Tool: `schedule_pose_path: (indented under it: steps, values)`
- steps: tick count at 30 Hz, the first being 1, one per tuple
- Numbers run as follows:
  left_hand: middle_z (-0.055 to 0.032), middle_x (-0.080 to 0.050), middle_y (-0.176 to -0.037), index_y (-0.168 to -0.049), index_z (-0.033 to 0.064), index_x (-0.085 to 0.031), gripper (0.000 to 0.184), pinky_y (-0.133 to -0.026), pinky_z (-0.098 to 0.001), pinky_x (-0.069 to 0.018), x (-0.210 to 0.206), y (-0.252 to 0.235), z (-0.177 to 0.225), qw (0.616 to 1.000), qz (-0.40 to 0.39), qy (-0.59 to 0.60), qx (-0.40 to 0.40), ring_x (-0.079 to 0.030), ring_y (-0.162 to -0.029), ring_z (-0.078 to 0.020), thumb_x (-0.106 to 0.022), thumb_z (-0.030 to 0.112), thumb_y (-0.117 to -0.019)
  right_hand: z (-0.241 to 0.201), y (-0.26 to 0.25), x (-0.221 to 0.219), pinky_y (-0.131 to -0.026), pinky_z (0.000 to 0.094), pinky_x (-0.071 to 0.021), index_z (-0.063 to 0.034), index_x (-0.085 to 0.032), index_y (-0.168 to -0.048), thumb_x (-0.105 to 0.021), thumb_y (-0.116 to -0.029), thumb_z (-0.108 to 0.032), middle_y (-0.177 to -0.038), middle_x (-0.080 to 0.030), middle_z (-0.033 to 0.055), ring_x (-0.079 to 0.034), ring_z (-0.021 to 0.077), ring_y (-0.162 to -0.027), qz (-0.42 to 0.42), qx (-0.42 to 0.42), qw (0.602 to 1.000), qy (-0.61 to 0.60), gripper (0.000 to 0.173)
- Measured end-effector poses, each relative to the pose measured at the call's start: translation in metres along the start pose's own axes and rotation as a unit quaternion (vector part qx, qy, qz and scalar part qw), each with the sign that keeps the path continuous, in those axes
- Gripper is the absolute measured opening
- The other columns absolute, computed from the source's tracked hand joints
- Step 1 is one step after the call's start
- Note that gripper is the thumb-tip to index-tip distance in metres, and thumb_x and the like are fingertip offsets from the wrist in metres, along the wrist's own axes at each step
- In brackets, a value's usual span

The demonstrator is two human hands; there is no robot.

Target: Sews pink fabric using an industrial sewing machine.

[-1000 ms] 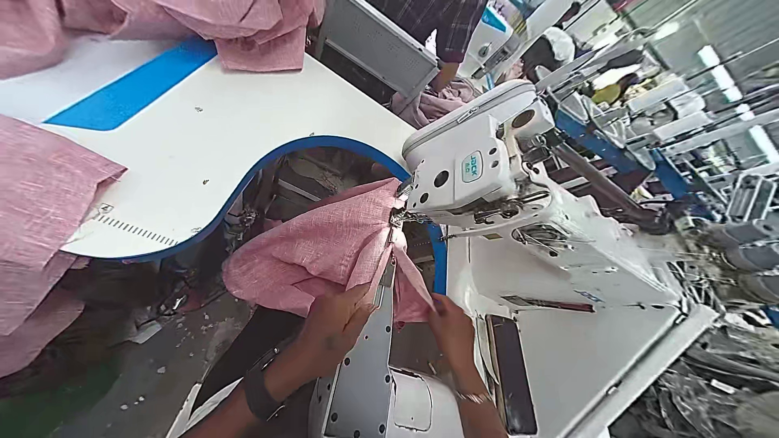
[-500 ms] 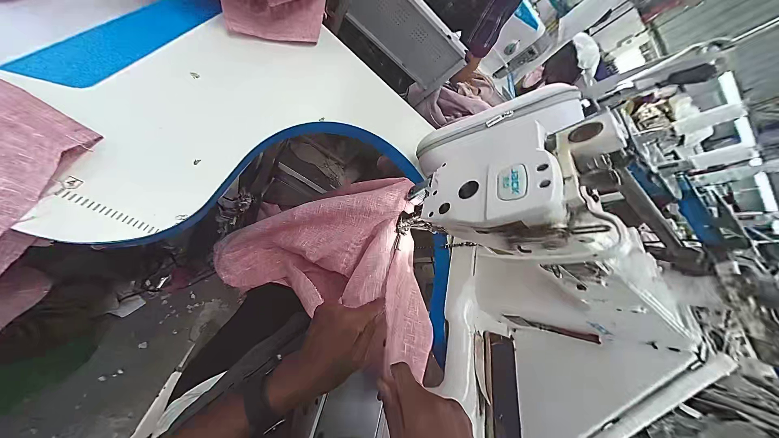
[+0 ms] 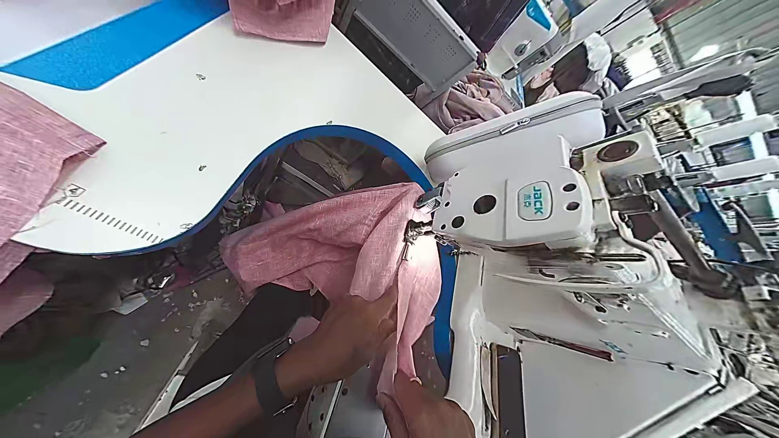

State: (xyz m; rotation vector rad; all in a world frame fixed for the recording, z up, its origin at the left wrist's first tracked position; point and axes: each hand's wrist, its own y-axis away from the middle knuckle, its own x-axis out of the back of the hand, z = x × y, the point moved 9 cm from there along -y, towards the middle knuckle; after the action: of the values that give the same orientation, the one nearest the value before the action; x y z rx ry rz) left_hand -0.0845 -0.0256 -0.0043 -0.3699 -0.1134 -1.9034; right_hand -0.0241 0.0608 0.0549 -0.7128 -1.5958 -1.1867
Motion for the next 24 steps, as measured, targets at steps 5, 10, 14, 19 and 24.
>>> schedule_pose_path:
  steps: [5, 10, 14, 19, 24]
  values:
    - [-0.0182, -0.062, -0.067, -0.145, -0.0027, -0.054, 0.045, -0.065, -0.0516, -0.048, -0.001, 0.001, 0.0, 0.999, -0.034, -0.004, 0.012, -0.062, -0.064, -0.0365, -0.047, 0.02, -0.1069, 0.006, -0.004, 0.005, -0.05, 0.0511, -0.0502, 0.0049, -0.068, -0.085, -0.064, -0.0941, -0.02, -0.057, -0.061, 0.0168, -0.066, 0.0369, -0.054, 0.026, -0.01, 0.999, -0.025, 0.027]
    - [-0.0112, -0.063, -0.066, -0.125, -0.0026, -0.069, 0.034, -0.059, -0.0399, -0.0475, 0.004, 0.004, -0.007, 0.995, 0.081, 0.043, -0.031, -0.059, -0.058, -0.0233, -0.05, 0.016, -0.1033, 0.004, -0.007, 0.004, -0.049, 0.0514, -0.05, 0.0047, -0.069, -0.087, -0.062, -0.095, -0.022, -0.058, -0.062, 0.0153, -0.066, 0.0355, -0.054, 0.03, 0.014, 0.999, -0.032, 0.029]
    - [-0.012, -0.067, -0.07, -0.115, -0.002, -0.072, 0.028, -0.06, -0.0395, -0.0514, 0.006, 0.003, -0.008, 0.989, 0.129, 0.064, -0.029, -0.063, -0.061, -0.0225, -0.052, 0.012, -0.102, 0.004, -0.009, -0.001, -0.05, 0.052, -0.0494, 0.0043, -0.069, -0.084, -0.062, -0.0958, -0.023, -0.058, -0.061, 0.015, -0.065, 0.0344, -0.054, 0.001, 0.03, 0.997, -0.076, 0.03]
    - [-0.0143, -0.065, -0.067, -0.115, -0.0026, -0.073, 0.031, -0.058, -0.0428, -0.0506, 0.009, 0.003, -0.002, 0.988, 0.144, 0.041, -0.035, -0.064, -0.06, -0.0273, -0.048, 0.01, -0.1022, 0.004, -0.012, 0.006, -0.048, 0.045, -0.0491, 0.0034, -0.067, -0.086, -0.061, -0.0953, -0.022, -0.061, -0.061, 0.0112, -0.064, 0.0278, -0.054, 0.089, 0.03, 0.992, -0.08, 0.027]
    - [-0.0139, -0.062, -0.065, -0.098, -0.0018, -0.07, 0.024, -0.057, -0.0457, -0.0508, 0.003, 0.005, -0.003, 0.99, 0.136, 0.028, -0.038, -0.064, -0.06, -0.0289, -0.048, 0.009, -0.1009, 0.013, -0.01, 0.012, -0.064, 0.0288, -0.0567, 0.0025, -0.072, -0.1, -0.066, -0.0886, -0.012, -0.08, -0.074, 0.0097, -0.071, 0.0132, -0.07, 0.195, 0.008, 0.963, -0.184, 0.019]
